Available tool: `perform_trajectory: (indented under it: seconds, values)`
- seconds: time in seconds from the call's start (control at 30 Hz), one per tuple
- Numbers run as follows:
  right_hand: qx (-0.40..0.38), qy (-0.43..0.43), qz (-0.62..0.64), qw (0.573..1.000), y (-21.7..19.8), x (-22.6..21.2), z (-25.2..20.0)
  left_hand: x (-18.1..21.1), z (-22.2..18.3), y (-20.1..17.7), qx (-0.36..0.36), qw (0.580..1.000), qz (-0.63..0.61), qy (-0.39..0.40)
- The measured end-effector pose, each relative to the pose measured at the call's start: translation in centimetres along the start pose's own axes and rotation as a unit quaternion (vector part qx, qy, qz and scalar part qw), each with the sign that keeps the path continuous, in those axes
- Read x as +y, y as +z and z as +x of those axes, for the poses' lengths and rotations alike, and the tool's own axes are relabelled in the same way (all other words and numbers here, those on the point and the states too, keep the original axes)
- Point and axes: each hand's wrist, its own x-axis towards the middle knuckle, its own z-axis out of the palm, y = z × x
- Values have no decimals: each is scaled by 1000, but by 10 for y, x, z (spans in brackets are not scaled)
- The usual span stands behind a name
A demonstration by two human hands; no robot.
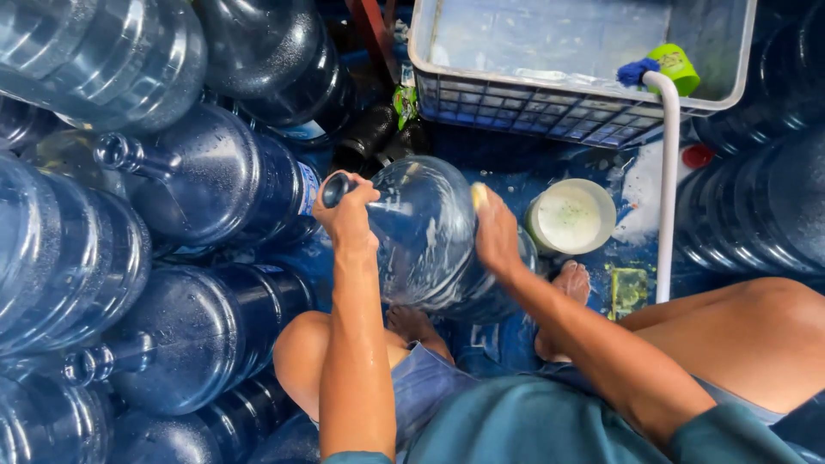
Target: Scrubbing the exterior of a large plastic water jug with a sponge and soapy water.
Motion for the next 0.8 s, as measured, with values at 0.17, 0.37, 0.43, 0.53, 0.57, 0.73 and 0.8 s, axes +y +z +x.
perform_trajectory:
  seconds: [0.17,0.37,0.43,0.53,0.57,0.73,0.8]
  values:
    - [-16,81,89,993,-7,-10,27,5,5,-8,-284,954,-75,66]
    - [30,-197,-78,977,10,-31,-57,11,-8,10,45,993,60,92]
    - [77,-163,-149,972,10,-30,-61,12,-10,13,114,986,119,0]
    - [3,44,-17,999,43,48,-47,20,-12,18,109,983,146,-32]
    - [4,45,-19,999,41,35,-38,20,-15,18,107,983,146,-34]
    - [-12,-56,-17,998,17,-57,-34,28,-11,11,131,990,50,2]
    - [-1,-60,-97,993,17,-17,-59,25,-7,10,125,991,41,6]
